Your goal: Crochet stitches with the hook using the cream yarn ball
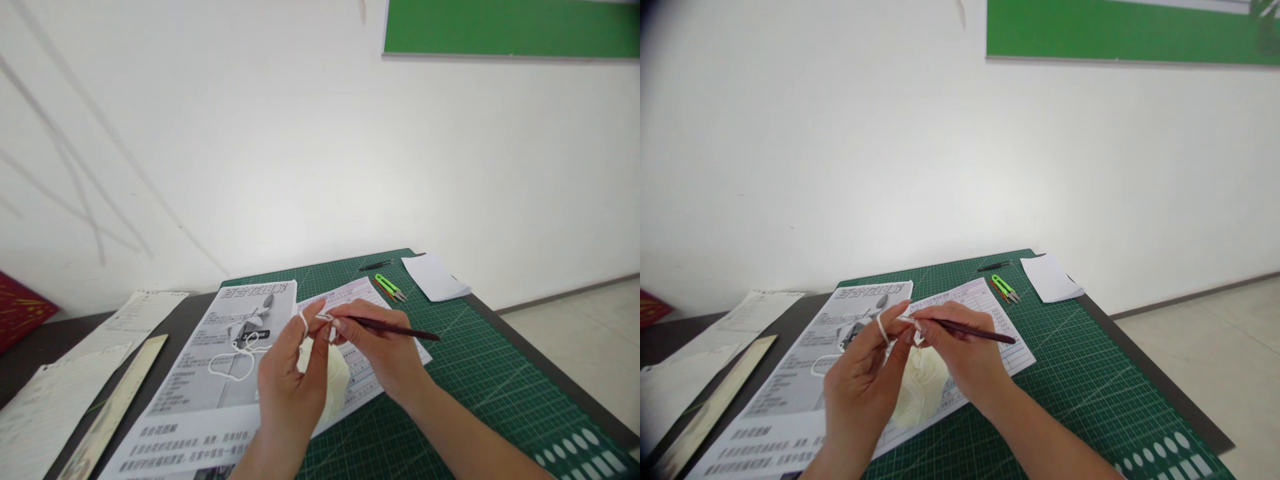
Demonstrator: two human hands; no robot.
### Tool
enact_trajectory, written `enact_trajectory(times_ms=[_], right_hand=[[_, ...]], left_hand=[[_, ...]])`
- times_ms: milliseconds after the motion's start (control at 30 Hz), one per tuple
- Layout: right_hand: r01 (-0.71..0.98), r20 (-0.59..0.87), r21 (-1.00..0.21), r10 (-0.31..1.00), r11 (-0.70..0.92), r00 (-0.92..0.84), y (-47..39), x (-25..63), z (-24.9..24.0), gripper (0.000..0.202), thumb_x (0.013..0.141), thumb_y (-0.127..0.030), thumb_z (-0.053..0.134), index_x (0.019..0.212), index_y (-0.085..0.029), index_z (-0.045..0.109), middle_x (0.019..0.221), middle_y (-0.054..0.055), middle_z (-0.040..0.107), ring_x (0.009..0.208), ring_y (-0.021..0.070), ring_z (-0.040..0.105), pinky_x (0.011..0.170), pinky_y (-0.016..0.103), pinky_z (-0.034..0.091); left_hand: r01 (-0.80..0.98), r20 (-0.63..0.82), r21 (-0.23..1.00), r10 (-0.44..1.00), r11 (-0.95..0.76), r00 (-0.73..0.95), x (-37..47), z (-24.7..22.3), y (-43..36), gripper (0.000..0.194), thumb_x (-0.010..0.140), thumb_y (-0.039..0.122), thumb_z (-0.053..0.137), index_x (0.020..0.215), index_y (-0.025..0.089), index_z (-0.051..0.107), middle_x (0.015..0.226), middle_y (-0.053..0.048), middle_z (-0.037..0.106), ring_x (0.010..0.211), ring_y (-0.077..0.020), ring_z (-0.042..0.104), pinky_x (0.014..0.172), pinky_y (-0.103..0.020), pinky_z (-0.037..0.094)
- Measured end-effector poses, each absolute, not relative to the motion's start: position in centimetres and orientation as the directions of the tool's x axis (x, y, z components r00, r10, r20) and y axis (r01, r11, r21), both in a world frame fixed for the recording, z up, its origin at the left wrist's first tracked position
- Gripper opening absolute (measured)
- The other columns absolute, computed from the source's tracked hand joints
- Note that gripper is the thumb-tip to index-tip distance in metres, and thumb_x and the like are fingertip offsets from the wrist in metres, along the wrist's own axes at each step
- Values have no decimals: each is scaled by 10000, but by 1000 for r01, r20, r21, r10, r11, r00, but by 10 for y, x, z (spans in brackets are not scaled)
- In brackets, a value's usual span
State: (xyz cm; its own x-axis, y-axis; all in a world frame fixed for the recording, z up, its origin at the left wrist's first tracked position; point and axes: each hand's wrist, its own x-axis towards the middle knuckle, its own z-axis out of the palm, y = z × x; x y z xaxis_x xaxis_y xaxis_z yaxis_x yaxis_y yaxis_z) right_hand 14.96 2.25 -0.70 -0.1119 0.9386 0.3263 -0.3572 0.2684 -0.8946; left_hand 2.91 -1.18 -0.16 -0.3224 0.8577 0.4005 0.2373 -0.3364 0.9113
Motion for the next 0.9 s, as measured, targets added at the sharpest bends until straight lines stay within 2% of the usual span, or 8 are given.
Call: enact_trajectory(times_ms=[133, 233, 467, 667, 767, 867, 900], right_hand=[[-457, 287, -867, 948, 196, -139, 26, 151, -8, 93, 742, -191, 742, 808, -245, 778, 662, -26, 718, 536, 70, 631, 537, 159, 533], [-493, 300, -849, 943, 193, -147, 25, 151, -9, 90, 743, -186, 745, 811, -236, 779, 656, -29, 717, 543, 64, 641, 543, 141, 533], [-500, 356, -827, 928, 257, -113, 20, 151, -6, 113, 751, -145, 731, 805, -234, 775, 664, -35, 701, 564, 65, 659, 548, 130, 546], [-491, 358, -829, 929, 269, -94, 20, 151, -6, 111, 748, -149, 730, 797, -237, 777, 676, -32, 704, 566, 74, 663, 551, 147, 558], [-461, 351, -841, 934, 282, -68, 20, 152, -5, 110, 747, -158, 726, 798, -241, 778, 674, -22, 707, 571, 95, 663, 552, 185, 568], [-386, 345, -872, 937, 301, -48, 21, 153, -3, 106, 747, -160, 718, 783, -239, 778, 642, -16, 695, 564, 113, 658, 535, 213, 562], [-361, 348, -879, 937, 312, -37, 21, 154, -3, 106, 746, -163, 716, 780, -241, 778, 639, -15, 693, 558, 115, 654, 527, 218, 558]], left_hand=[[-168, 213, 956, 962, -242, -173, 18, 6, -5, 350, 778, 199, 681, 1115, 289, 660, 702, 42, 612, 653, -95, 567, 640, -203, 457], [-323, 171, 922, 972, -215, -159, 17, 13, -5, 405, 757, 177, 702, 1143, 283, 638, 689, 40, 594, 646, -91, 559, 622, -186, 457], [-395, 184, 886, 967, -241, -176, 23, 21, -10, 577, 764, 113, 680, 1274, 338, 529, 648, 47, 579, 613, -100, 556, 585, -194, 464], [-421, 161, 874, 963, -241, -216, 14, 17, -4, 666, 736, 124, 712, 1336, 316, 497, 661, 52, 576, 626, -75, 535, 631, -174, 447], [-406, 109, 881, 941, -241, -321, 8, 16, 1, 548, 730, 135, 710, 1254, 240, 591, 586, 63, 525, 549, -56, 461, 550, -150, 394], [-360, 70, 903, 908, -233, -413, -8, 18, 12, 328, 767, 209, 656, 1093, 183, 684, 478, 64, 483, 461, -59, 378, 446, -162, 308], [-339, 65, 911, 893, -235, -446, -18, 18, 18, 241, 773, 241, 630, 984, 160, 712, 452, 61, 474, 431, -61, 355, 426, -176, 299]])
